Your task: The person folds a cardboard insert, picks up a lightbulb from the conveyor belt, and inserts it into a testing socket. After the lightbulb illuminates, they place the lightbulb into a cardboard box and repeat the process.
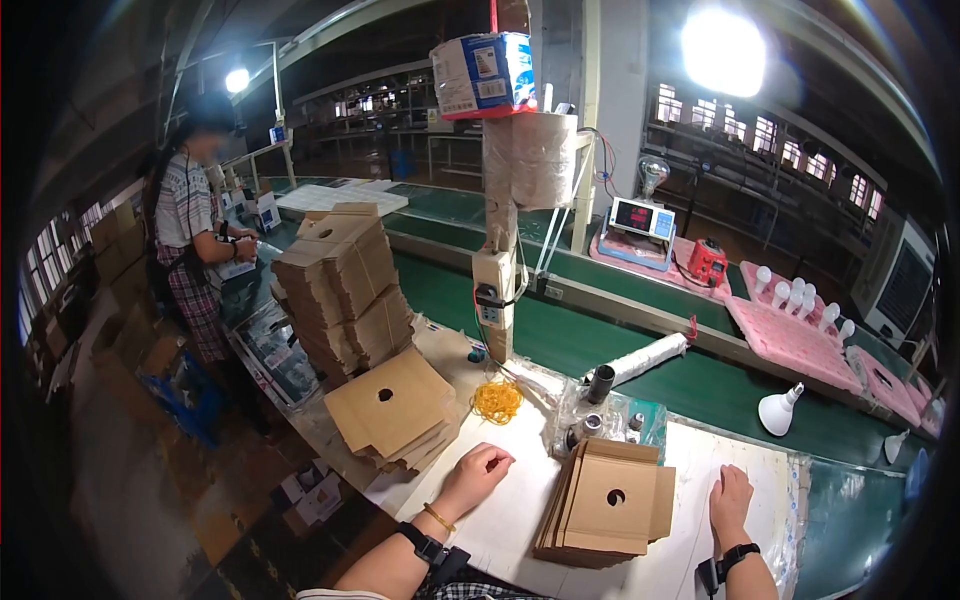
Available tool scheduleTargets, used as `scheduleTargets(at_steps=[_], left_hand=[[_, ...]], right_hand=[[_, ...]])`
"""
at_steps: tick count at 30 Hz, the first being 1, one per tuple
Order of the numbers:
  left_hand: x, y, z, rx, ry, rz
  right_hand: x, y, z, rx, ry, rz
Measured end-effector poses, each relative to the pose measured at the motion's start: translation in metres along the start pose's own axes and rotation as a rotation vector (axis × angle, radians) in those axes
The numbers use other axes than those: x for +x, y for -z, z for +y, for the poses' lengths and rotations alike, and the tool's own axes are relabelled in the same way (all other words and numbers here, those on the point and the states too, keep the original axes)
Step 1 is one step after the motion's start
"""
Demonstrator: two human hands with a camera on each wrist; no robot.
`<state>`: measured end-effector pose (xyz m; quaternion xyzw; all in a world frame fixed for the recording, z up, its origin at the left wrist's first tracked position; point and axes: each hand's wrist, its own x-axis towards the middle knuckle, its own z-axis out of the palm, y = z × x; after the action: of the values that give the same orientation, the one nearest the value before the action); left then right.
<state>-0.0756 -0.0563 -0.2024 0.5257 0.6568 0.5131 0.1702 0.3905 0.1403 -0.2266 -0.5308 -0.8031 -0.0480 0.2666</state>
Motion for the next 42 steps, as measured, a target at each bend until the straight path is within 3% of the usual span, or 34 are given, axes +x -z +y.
scheduleTargets(at_steps=[7, 12, 16, 26, 27, 29, 33, 39, 42], left_hand=[[0.0, -0.001, -0.001, 0.011, -0.02, 0.031], [0.001, -0.009, -0.017, -0.175, 0.114, 0.025], [0.003, -0.005, -0.016, -0.077, 0.064, -0.005], [0.004, -0.005, -0.002, 0.027, 0.07, -0.026], [0.005, -0.005, -0.002, 0.034, 0.096, -0.031], [0.005, -0.006, -0.004, 0.039, 0.125, -0.034], [0.006, -0.005, -0.006, 0.111, 0.136, -0.017], [0.006, -0.006, 0.003, 0.124, 0.192, 0.01], [0.007, -0.009, 0.002, 0.102, 0.214, 0.008]], right_hand=[[0.003, -0.004, 0.004, -0.002, 0.072, 0.094], [0.008, 0.008, -0.009, -0.049, 0.178, 0.199], [0.006, 0.015, -0.013, 0.0, 0.043, 0.109], [0.008, 0.018, -0.013, -0.038, -0.016, -0.036], [0.017, 0.021, -0.009, -0.041, -0.017, -0.032], [0.053, 0.031, 0.007, -0.061, -0.04, -0.288], [0.138, 0.025, 0.051, -0.126, -0.097, 0.154], [0.222, 0.012, 0.072, -0.264, -0.172, 0.12], [0.223, 0.008, 0.071, -0.162, -0.275, -0.038]])
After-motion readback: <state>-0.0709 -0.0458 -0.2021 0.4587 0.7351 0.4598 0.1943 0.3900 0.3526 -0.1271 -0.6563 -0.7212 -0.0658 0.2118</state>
